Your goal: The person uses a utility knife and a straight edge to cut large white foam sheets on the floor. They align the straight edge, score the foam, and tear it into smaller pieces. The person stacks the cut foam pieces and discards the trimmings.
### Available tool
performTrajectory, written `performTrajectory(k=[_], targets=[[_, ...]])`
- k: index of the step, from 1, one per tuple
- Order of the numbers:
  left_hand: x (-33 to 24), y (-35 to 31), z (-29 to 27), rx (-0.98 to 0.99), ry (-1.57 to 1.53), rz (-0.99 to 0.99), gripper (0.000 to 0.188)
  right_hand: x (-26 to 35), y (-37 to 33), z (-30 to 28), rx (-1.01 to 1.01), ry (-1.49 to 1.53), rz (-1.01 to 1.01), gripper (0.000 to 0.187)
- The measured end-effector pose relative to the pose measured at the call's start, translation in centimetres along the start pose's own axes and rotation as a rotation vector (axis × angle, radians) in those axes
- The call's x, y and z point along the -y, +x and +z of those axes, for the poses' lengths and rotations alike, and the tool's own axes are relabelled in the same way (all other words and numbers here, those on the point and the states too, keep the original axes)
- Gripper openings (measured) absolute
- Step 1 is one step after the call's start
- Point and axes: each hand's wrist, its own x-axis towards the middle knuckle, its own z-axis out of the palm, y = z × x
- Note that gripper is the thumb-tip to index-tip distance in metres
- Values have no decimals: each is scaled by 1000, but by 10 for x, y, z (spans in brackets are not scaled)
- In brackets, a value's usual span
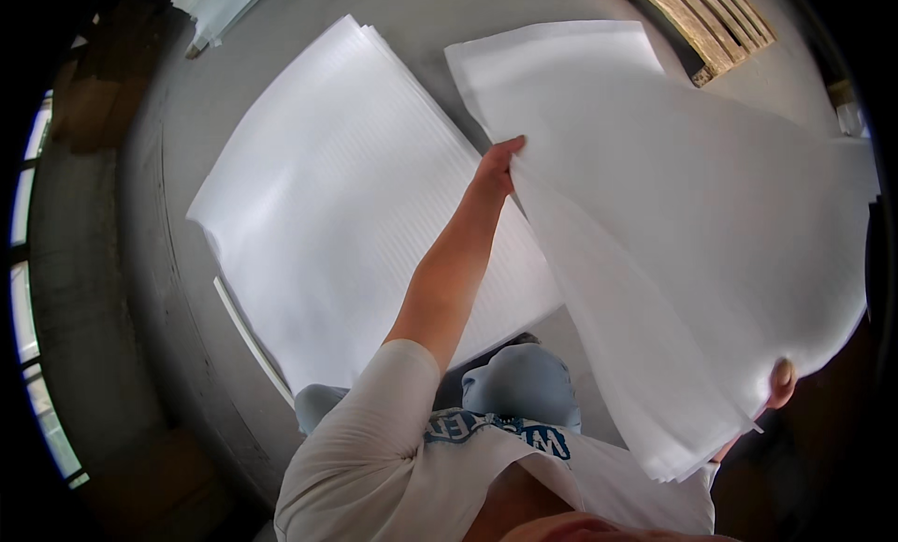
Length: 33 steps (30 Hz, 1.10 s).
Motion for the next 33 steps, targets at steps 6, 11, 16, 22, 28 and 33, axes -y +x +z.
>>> performTrajectory(k=[6,11,16,22,28,33], targets=[[-124,-33,51,1,227,332,54,-39,-24,-12,-112,-442,-252,40],[-230,-87,4,127,235,647,50,-54,-81,99,523,-256,-471,40],[-291,-172,-103,7,300,834,53,-101,-149,192,839,-271,-71,44],[-275,-244,-232,-176,249,763,57,-163,-218,201,1101,-275,42,45],[-194,-213,-324,-530,243,561,52,-179,-260,204,998,-616,656,46],[-175,-200,-341,-646,147,483,46,-188,-283,205,620,-696,865,44]])
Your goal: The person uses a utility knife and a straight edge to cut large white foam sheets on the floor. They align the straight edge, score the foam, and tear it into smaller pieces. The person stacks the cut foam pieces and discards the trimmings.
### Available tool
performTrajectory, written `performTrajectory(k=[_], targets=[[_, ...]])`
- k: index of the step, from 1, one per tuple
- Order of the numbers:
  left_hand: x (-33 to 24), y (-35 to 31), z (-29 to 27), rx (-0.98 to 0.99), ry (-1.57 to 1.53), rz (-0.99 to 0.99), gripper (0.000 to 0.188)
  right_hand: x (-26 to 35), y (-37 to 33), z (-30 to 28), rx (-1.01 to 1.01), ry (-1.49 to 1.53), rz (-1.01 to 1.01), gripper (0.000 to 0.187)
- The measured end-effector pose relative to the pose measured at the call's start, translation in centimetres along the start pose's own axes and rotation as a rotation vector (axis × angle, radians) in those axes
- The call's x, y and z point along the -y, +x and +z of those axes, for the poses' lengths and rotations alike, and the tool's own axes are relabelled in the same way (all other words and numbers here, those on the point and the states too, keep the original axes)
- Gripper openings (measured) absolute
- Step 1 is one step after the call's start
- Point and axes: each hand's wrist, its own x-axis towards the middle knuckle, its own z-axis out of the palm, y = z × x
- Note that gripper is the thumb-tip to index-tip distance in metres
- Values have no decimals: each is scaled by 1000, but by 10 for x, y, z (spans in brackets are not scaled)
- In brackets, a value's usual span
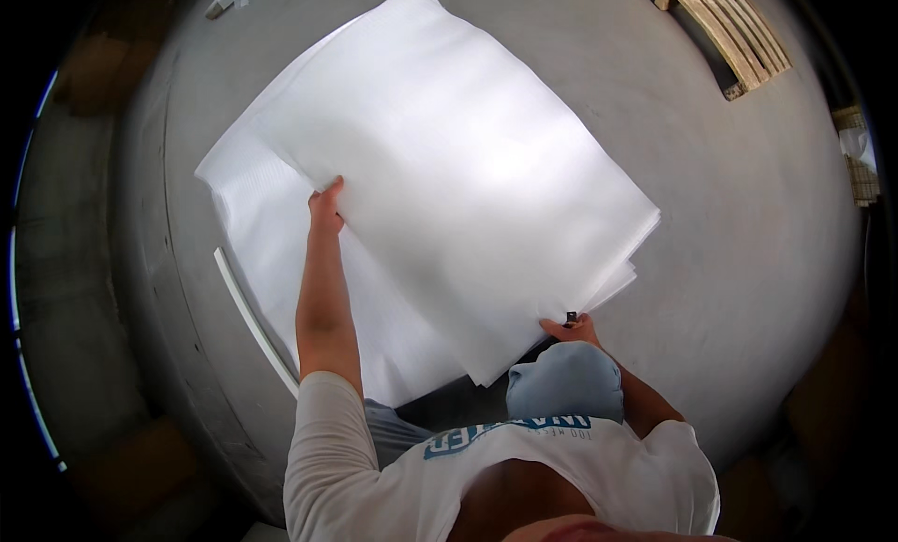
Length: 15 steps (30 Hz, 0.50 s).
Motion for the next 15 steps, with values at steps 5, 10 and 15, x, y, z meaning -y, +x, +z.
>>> performTrajectory(k=[5,10,15], targets=[[-23,-23,2,143,-62,258,34,-11,-4,11,41,-44,-361,36],[-62,-92,31,226,-47,385,36,-25,14,-37,67,-220,-307,21],[-124,-146,22,222,-100,574,45,27,-43,-26,49,-299,-703,23]])
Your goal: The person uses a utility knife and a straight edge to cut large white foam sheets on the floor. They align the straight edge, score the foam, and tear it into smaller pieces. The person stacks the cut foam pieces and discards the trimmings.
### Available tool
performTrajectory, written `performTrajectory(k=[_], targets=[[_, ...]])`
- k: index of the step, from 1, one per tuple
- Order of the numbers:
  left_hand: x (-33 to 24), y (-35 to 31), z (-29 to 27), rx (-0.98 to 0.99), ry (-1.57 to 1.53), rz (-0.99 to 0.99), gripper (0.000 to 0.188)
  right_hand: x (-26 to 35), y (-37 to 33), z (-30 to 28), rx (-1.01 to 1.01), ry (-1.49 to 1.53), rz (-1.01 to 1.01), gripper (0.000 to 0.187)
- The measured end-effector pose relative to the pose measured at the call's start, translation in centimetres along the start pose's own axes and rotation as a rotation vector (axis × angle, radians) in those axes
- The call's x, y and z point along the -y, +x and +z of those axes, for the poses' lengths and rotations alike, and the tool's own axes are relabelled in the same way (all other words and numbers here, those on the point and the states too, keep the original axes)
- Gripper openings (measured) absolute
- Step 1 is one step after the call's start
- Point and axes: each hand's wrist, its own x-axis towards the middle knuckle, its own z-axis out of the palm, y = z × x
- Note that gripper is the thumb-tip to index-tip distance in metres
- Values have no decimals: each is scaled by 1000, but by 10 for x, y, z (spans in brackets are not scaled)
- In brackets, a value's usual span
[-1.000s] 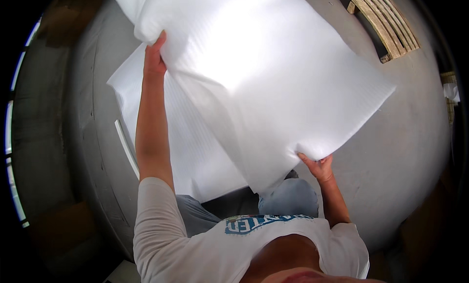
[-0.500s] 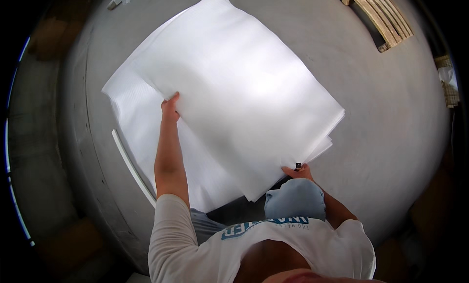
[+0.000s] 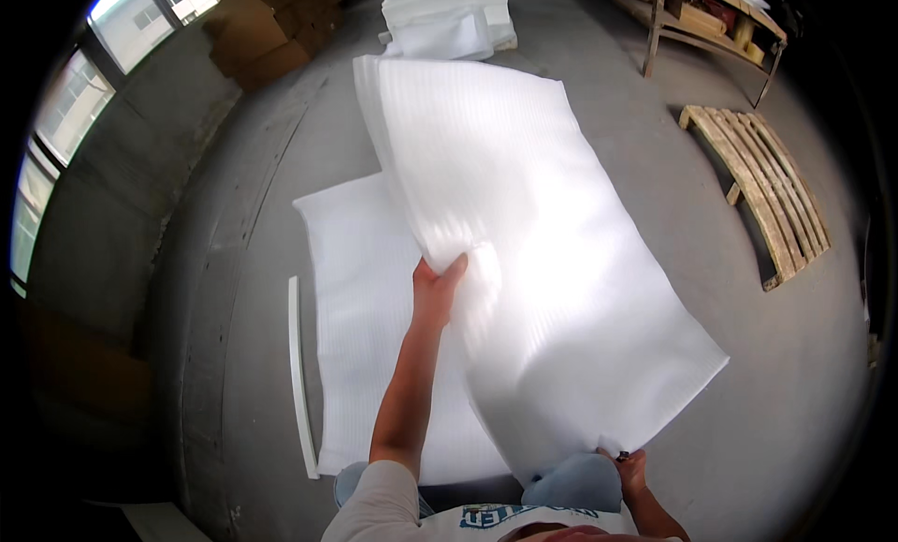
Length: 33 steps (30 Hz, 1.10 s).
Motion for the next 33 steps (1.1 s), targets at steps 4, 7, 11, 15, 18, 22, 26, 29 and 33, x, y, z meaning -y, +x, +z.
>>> performTrajectory(k=[4,7,11,15,18,22,26,29,33], targets=[[-23,-7,-29,-227,-165,64,42,62,29,-6,-81,42,-315,19],[-30,-18,-41,-368,-279,111,44,113,88,-32,-127,71,-381,13],[-2,-29,-45,-413,-522,127,51,161,185,-58,-130,46,-378,17],[96,-36,-93,-428,-620,-110,46,192,271,-34,-75,-53,-338,29],[147,-49,-80,-446,-636,-308,45,152,337,-33,-29,-8,-216,35],[191,-50,-120,-652,-565,-616,44,104,372,16,-47,-8,-59,40],[213,-59,-140,-705,-581,-663,43,69,386,28,-92,-245,-9,47],[222,-51,-142,-687,-580,-650,43,60,395,24,-126,-476,-113,48],[224,-57,-151,-601,-653,-554,42,78,397,47,-199,-518,-254,42]])
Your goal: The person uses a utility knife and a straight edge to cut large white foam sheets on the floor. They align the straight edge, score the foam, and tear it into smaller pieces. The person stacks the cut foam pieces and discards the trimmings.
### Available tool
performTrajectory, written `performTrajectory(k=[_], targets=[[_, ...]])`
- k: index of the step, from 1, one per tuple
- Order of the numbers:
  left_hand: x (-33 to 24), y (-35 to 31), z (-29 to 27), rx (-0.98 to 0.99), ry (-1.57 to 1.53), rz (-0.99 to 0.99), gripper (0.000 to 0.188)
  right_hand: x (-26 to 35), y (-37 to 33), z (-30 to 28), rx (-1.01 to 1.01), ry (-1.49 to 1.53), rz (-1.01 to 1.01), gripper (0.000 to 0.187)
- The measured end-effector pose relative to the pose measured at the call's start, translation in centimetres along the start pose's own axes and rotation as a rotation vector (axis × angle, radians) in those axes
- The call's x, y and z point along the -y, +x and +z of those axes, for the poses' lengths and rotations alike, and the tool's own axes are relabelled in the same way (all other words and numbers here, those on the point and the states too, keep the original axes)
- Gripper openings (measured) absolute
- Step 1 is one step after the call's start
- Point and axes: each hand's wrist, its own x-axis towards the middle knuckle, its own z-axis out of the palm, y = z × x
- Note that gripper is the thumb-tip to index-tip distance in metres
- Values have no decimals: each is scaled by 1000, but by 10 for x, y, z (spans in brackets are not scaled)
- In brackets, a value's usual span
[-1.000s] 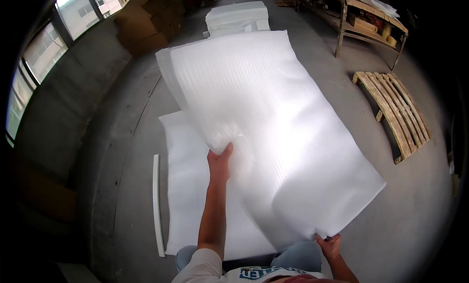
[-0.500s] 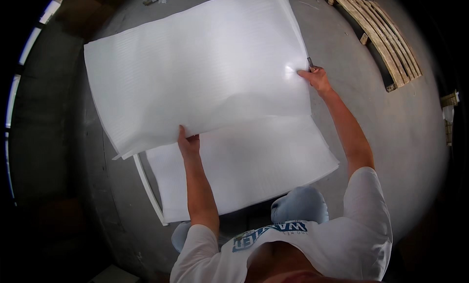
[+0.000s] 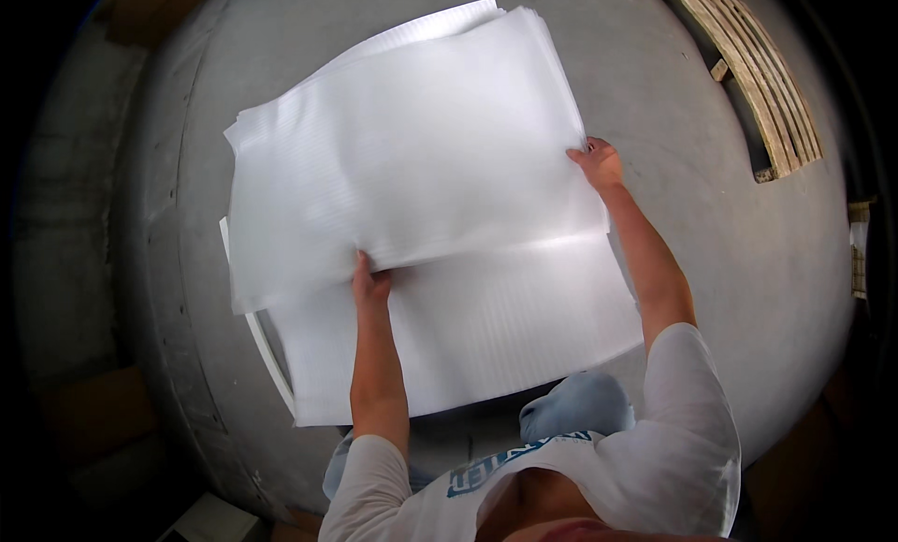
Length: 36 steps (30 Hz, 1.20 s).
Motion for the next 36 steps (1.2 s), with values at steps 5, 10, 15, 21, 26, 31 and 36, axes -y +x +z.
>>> performTrajectory(k=[5,10,15,21,26,31,36], targets=[[6,-14,27,22,35,159,37,24,6,-10,-159,181,-230,33],[-14,3,39,-98,81,142,39,72,46,-9,142,131,60,43],[-10,31,57,-123,116,-71,40,50,90,9,62,-131,94,57],[-21,25,35,-99,178,-48,42,57,92,22,231,-72,209,68],[1,27,49,-160,172,26,42,24,100,23,209,-91,128,73],[-36,45,11,-172,205,-21,50,46,81,37,-65,-64,11,45],[-15,-14,41,-298,562,12,63,-5,-6,-24,-33,331,-12,48]])
